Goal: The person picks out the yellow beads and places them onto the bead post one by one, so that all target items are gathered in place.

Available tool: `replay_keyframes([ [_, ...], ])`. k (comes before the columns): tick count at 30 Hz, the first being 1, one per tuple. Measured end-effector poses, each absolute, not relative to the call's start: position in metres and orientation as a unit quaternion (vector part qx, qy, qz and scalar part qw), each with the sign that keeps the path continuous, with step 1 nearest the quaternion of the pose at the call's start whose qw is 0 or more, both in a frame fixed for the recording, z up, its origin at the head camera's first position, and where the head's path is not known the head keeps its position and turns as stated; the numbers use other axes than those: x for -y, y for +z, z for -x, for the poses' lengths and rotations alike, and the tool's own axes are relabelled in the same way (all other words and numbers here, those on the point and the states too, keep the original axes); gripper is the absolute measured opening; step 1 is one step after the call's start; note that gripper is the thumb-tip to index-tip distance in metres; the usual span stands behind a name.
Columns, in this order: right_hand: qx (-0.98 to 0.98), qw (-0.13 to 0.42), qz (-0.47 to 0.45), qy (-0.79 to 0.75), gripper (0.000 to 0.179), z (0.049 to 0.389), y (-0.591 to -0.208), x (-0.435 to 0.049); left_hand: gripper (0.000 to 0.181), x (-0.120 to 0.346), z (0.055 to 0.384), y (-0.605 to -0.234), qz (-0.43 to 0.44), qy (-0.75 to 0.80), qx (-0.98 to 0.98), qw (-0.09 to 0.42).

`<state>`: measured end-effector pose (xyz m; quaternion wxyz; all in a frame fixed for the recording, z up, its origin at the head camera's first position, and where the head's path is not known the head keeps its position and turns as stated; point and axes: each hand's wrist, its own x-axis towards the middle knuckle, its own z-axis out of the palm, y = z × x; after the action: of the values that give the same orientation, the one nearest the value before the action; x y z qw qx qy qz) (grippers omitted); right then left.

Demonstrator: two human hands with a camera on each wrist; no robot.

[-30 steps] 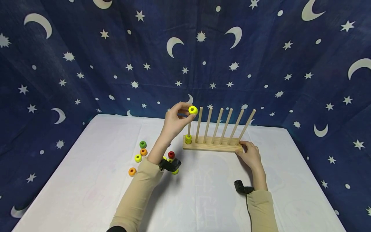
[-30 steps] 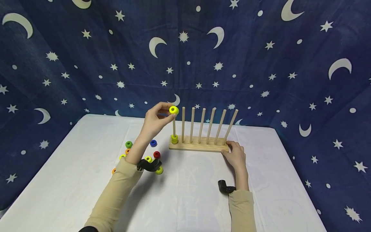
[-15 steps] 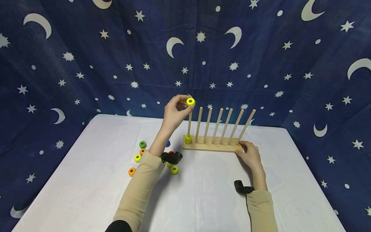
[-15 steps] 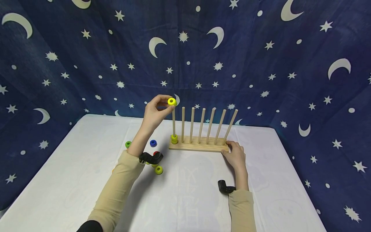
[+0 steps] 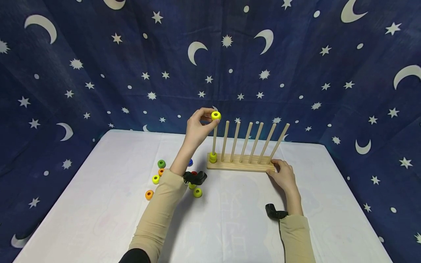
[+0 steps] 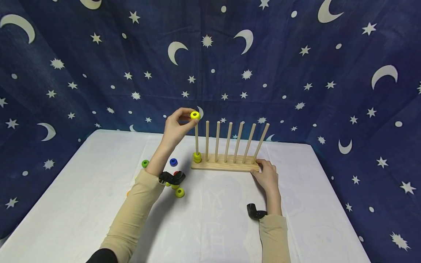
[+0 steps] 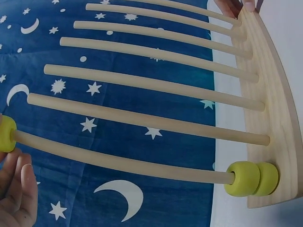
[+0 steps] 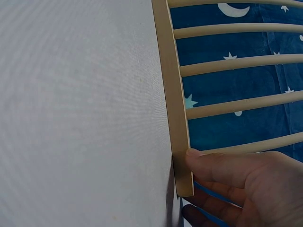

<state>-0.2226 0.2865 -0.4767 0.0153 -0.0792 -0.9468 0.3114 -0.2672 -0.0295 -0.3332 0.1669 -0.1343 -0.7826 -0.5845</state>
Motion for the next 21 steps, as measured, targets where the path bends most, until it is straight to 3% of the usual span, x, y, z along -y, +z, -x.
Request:
replay_keyframes([
  [21,0.947,0.013,0.078,0.312,0.057,0.2225,-0.4764,-0.2868,0.033,0.0298,0.2684,-0.3396,0.136,-0.585,0.783,0.161],
])
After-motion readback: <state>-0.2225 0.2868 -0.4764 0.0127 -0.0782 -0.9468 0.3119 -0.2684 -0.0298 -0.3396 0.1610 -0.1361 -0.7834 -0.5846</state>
